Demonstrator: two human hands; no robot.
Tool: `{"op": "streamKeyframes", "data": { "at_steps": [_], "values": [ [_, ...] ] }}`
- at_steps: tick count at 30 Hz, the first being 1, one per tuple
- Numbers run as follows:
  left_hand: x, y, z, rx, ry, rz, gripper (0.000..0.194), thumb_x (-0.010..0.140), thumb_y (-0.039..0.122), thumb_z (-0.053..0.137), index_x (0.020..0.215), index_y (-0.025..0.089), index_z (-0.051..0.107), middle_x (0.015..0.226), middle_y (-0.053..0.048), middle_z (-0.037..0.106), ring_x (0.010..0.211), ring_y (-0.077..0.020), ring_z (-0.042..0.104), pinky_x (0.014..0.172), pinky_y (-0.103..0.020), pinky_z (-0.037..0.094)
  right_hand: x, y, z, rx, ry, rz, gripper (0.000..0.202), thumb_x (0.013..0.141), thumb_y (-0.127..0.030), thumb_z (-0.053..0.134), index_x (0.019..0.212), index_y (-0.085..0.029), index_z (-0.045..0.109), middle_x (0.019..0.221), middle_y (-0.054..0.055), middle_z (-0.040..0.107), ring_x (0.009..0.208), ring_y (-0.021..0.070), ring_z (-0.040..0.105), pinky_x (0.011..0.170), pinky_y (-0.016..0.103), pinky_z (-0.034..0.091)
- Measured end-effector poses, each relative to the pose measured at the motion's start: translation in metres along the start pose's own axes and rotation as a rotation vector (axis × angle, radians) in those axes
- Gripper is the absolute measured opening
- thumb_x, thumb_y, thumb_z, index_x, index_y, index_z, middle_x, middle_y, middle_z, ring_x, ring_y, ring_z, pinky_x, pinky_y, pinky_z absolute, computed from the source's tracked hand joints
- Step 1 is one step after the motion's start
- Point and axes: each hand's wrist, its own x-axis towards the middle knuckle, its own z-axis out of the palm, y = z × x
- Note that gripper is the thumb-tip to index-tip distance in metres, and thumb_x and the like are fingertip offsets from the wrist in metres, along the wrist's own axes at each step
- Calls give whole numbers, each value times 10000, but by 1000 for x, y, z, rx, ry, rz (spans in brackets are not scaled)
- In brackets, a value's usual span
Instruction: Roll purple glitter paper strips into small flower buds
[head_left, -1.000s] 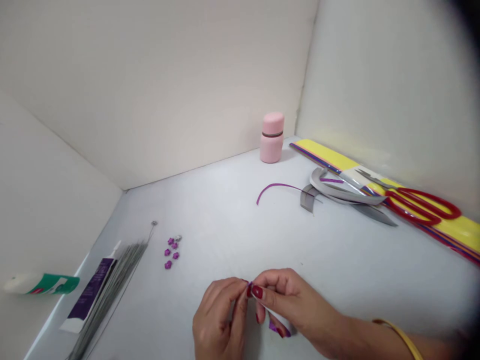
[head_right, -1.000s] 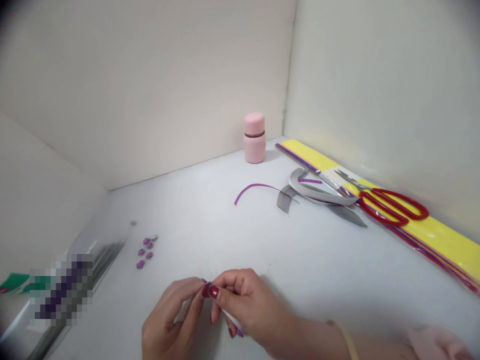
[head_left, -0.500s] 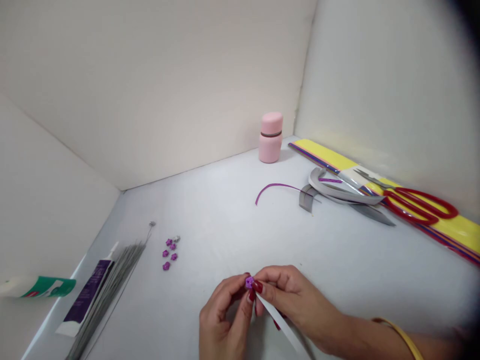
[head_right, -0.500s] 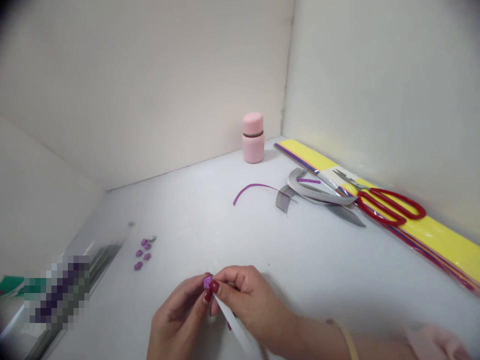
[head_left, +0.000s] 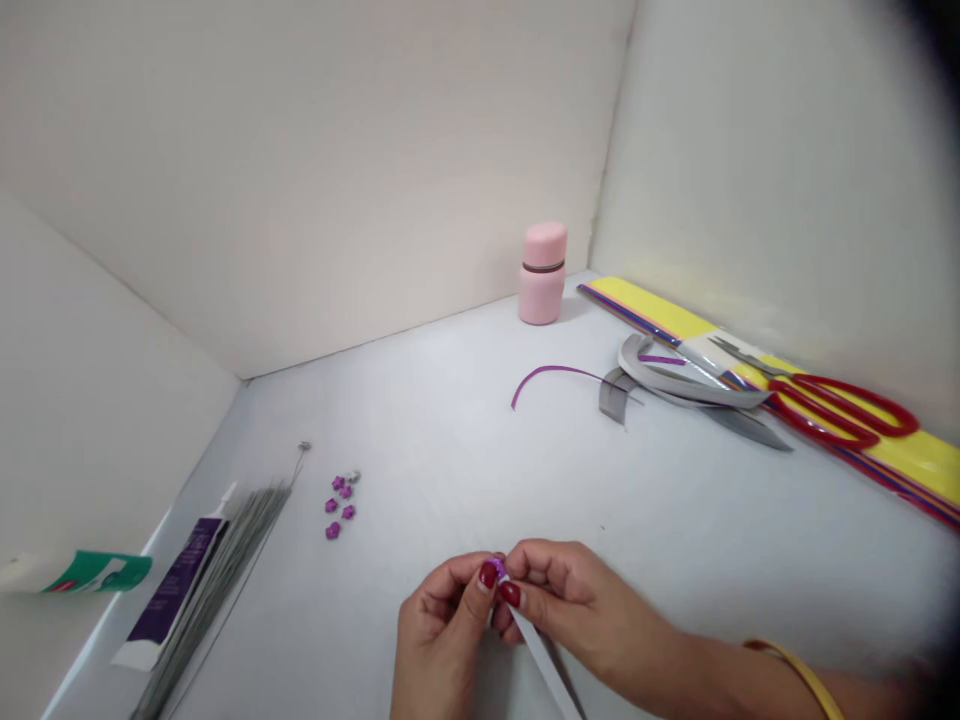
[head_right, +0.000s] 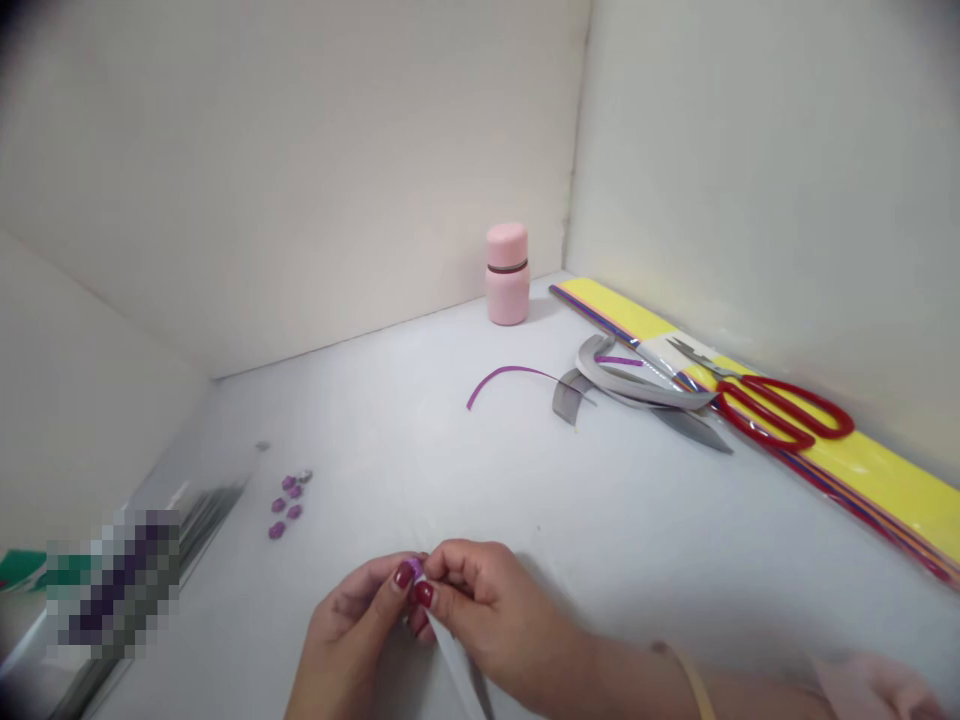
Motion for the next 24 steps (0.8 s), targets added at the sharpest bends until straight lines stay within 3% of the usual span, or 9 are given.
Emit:
{"op": "streamKeyframes", "data": {
  "at_steps": [4, 7, 13, 15, 19, 24],
  "values": [
    [-2, 1, 0, 150, 90, 32, 200, 701, 370, 682, 673, 173, 703, 496, -2, 664, 521, -116, 585, 565, -198, 461, -1, 3, 1, 20, -3, 78, 282, 806, -424, 550, 730, -161, 483, 550, -41, 539, 486, 89, 519, 527, 219, 405],
    [-3, -2, -3, 263, 161, 143, 173, 701, 365, 675, 686, 196, 712, 647, -23, 715, 633, -153, 623, 624, -223, 477, -2, 5, 0, -4, 20, 110, 284, 805, -422, 546, 729, -152, 499, 552, -48, 524, 424, 69, 497, 455, 190, 363],
    [-5, -12, -10, 502, 215, 452, 98, 736, 280, 640, 738, 215, 714, 736, -41, 715, 678, -189, 641, 684, -278, 497, -3, 2, 1, 16, 14, 94, 313, 773, -432, 586, 705, -129, 542, 599, -7, 574, 473, 81, 515, 536, 226, 402],
    [-4, -10, -10, 569, 203, 606, 93, 734, 194, 633, 767, 229, 712, 755, -35, 717, 681, -185, 641, 672, -270, 496, -3, -1, 2, 29, 14, 103, 334, 758, -455, 597, 696, -130, 551, 604, -1, 579, 479, 85, 511, 528, 225, 387],
    [-3, -3, -11, 676, 100, 909, 299, 719, 28, 591, 881, 253, 701, 801, -26, 723, 730, -177, 648, 689, -256, 488, -4, -6, 4, 33, 15, 93, 380, 745, -501, 593, 721, -122, 595, 607, 4, 575, 500, 81, 476, 508, 206, 343],
    [-1, -6, -15, 783, 44, 995, 342, 717, -2, 579, 950, 211, 710, 913, -81, 720, 834, -195, 644, 773, -273, 487, -2, -5, 2, 60, 51, 73, 395, 749, -499, 598, 800, -110, 637, 579, -18, 527, 510, 73, 444, 507, 191, 338]
  ]
}}
